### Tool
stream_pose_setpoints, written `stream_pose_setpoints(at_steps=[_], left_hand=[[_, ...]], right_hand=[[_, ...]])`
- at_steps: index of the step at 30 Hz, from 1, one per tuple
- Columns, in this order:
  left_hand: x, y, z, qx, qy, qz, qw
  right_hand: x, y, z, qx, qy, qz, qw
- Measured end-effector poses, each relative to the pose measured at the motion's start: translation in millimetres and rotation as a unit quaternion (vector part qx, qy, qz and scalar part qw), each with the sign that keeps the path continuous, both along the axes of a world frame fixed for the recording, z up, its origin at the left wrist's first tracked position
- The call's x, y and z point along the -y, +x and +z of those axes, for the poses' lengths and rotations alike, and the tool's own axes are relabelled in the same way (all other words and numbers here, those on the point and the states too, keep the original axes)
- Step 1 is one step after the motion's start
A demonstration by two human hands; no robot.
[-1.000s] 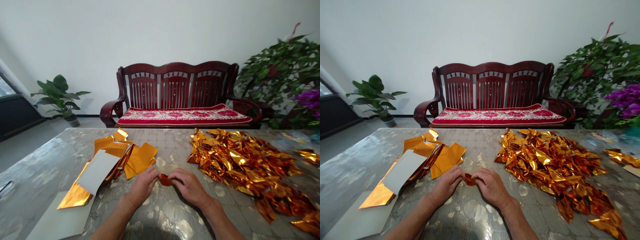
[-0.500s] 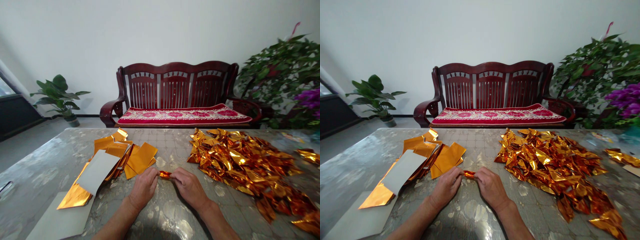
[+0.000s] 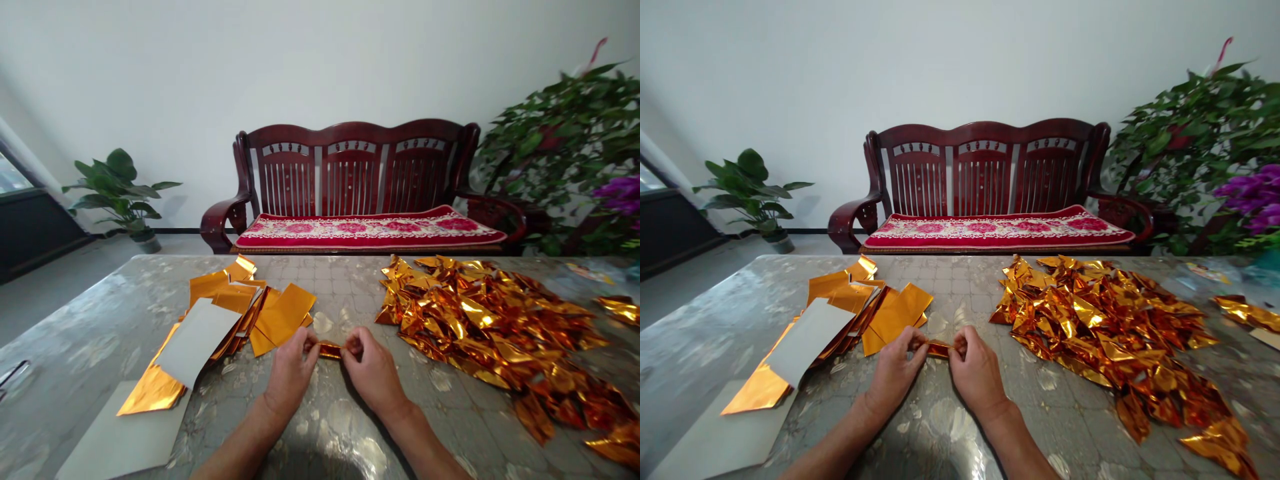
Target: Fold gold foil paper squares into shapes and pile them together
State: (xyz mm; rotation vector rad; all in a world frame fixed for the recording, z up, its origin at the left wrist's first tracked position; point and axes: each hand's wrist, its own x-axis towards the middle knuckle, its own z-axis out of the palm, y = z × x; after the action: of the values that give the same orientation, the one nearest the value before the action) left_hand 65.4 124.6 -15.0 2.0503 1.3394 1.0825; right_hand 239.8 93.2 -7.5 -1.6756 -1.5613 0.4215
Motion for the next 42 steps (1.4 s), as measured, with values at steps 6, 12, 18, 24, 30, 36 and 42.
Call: stream_pose_setpoints(at_steps=[6,12,18,24,30,36,42], left_hand=[[-4.2,2.1,0.7,0.020,-0.022,0.003,1.000],[-14.6,6.1,-3.7,0.081,-0.110,0.043,0.990],[-25.7,7.7,-5.8,0.154,-0.210,0.035,0.965],[-28.2,9.3,-2.4,0.169,-0.259,0.031,0.951],[-24.8,14.3,-2.3,0.216,-0.248,0.040,0.944],[-21.4,20.5,-3.4,0.253,-0.256,0.043,0.932],[-16.5,25.0,4.3,0.273,-0.276,0.054,0.920]], right_hand=[[-7.9,-1.2,-4.6,-0.055,-0.003,0.009,0.998],[-12.2,-0.6,1.7,-0.040,-0.036,0.036,0.998],[-12.2,-6.8,3.0,-0.022,-0.037,0.020,0.999],[-12.5,-8.6,2.7,-0.011,-0.030,0.005,0.999],[-15.7,-8.2,2.1,-0.062,-0.050,-0.009,0.997],[-16.2,-9.6,1.7,-0.140,-0.054,-0.024,0.988],[-15.1,-10.8,1.2,-0.159,-0.066,-0.033,0.985]])
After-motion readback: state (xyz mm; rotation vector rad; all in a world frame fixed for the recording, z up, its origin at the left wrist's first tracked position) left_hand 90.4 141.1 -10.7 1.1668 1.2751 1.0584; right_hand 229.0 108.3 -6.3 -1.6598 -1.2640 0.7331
